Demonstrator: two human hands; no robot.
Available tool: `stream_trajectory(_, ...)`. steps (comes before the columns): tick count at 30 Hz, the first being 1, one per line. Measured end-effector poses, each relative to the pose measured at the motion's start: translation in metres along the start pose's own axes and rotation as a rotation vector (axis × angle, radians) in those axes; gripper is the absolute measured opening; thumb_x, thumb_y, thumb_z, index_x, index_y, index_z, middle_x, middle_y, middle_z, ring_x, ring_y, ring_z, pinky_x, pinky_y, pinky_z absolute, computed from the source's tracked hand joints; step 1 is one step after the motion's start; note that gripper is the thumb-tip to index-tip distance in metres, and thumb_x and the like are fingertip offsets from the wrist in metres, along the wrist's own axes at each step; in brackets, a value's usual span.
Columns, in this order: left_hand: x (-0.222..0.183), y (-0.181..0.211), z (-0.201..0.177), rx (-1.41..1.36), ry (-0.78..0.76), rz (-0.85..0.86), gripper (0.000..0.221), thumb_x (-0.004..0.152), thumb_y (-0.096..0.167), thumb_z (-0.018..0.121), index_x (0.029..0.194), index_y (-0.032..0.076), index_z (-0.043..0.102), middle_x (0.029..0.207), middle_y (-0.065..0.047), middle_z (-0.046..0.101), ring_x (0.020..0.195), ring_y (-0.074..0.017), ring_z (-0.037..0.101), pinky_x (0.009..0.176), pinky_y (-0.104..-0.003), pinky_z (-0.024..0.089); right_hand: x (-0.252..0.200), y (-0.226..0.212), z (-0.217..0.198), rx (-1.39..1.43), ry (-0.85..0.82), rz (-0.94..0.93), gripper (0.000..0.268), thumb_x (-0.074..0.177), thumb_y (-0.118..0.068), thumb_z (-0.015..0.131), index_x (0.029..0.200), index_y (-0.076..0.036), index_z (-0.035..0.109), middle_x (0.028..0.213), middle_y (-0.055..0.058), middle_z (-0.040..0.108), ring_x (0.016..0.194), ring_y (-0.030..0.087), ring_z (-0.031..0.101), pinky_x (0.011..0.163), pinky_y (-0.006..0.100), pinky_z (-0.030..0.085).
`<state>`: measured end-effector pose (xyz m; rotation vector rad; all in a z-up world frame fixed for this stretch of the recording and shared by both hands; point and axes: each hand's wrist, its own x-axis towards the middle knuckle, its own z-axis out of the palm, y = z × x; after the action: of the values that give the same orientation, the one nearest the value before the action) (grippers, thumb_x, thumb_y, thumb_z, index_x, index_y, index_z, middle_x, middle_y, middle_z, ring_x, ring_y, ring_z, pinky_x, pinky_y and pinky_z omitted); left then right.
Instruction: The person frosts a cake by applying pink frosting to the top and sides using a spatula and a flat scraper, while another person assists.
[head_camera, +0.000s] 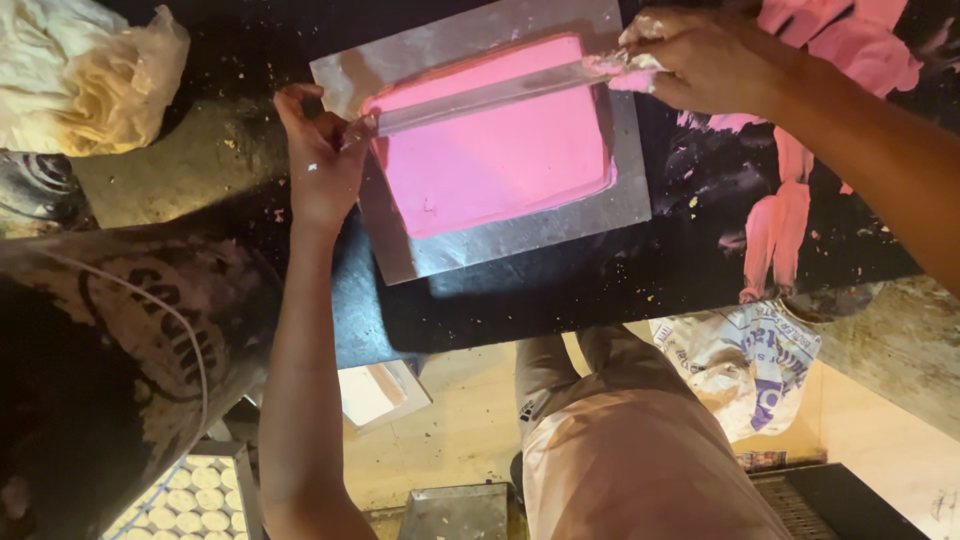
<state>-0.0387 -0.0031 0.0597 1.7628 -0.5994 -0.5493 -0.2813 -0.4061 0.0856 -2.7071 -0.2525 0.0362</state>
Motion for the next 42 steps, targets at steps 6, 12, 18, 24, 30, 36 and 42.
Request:
stream_trajectory(6, -0.023, 0.007, 0.000, -0.037, 0.007, -0.103, 0.050, 0.103, -0.002, 0.071, 0.131, 0.008, 0.031, 0.076, 0.000, 0.054, 0.068, -0.0064, 0.050, 0.061, -0.024, 0.039, -0.010, -0.024, -0.002, -0.025, -0.097, 0.031, 0.043, 0.091, -0.011, 0.060, 0.133, -0.011, 0.068, 0.131, 0.014, 0.065, 0.118, 0.034, 0.062, 0.100, 0.047, 0.050)
stream_trajectory(12, -0.047, 0.007, 0.000, -0.070, -0.015, -0.116, 0.051, 0.103, 0.000, 0.070, 0.133, 0.008, 0.030, 0.082, -0.002, 0.061, 0.076, -0.0066, 0.058, 0.069, -0.024, 0.045, -0.024, -0.044, 0.002, 0.152, -0.163, 0.036, 0.053, 0.089, -0.009, 0.055, 0.141, -0.016, 0.063, 0.132, 0.015, 0.061, 0.117, 0.035, 0.062, 0.101, 0.045, 0.051)
stream_trajectory(18, -0.069, 0.004, -0.002, -0.012, -0.028, -0.181, 0.053, 0.102, 0.002, 0.073, 0.133, 0.007, 0.030, 0.084, -0.006, 0.063, 0.077, -0.0071, 0.056, 0.070, -0.024, 0.046, -0.039, -0.065, 0.006, 0.161, -0.207, 0.087, 0.053, 0.088, -0.008, 0.055, 0.140, -0.017, 0.063, 0.129, 0.014, 0.062, 0.112, 0.034, 0.064, 0.096, 0.045, 0.053)
stream_trajectory(24, -0.087, 0.000, -0.001, -0.129, -0.062, -0.129, 0.053, 0.101, 0.001, 0.071, 0.132, 0.007, 0.028, 0.093, -0.006, 0.069, 0.083, -0.0063, 0.060, 0.074, -0.023, 0.049, -0.054, -0.079, 0.013, 0.138, -0.199, 0.113, 0.045, 0.085, -0.009, 0.059, 0.130, -0.009, 0.065, 0.127, 0.013, 0.063, 0.109, 0.033, 0.066, 0.093, 0.044, 0.054)
stream_trajectory(30, -0.107, 0.002, 0.000, -0.036, -0.054, -0.179, 0.057, 0.101, 0.001, 0.072, 0.136, 0.007, 0.028, 0.088, -0.005, 0.065, 0.077, -0.0072, 0.053, 0.069, -0.023, 0.044, -0.067, -0.092, 0.018, 0.135, -0.183, 0.120, 0.040, 0.083, -0.010, 0.063, 0.123, -0.007, 0.068, 0.124, 0.011, 0.064, 0.105, 0.031, 0.068, 0.090, 0.043, 0.055)
stream_trajectory(36, -0.133, 0.005, 0.000, -0.222, -0.122, -0.266, 0.058, 0.097, 0.004, 0.069, 0.135, 0.009, 0.025, 0.082, -0.001, 0.063, 0.076, -0.0053, 0.059, 0.070, -0.025, 0.053, -0.080, -0.103, 0.024, 0.189, -0.175, 0.045, 0.041, 0.085, -0.011, 0.063, 0.126, -0.009, 0.071, 0.123, 0.012, 0.066, 0.102, 0.031, 0.069, 0.088, 0.042, 0.057)
stream_trajectory(42, -0.173, 0.048, -0.011, -0.135, -0.124, -0.265, 0.045, 0.103, 0.014, 0.065, 0.136, 0.009, 0.035, 0.075, -0.003, 0.056, 0.069, -0.0067, 0.052, 0.061, -0.025, 0.042, -0.112, -0.129, 0.009, 0.129, -0.084, 0.066, 0.033, 0.085, -0.026, 0.072, 0.116, -0.015, 0.074, 0.115, 0.008, 0.070, 0.090, 0.028, 0.072, 0.076, 0.039, 0.059)
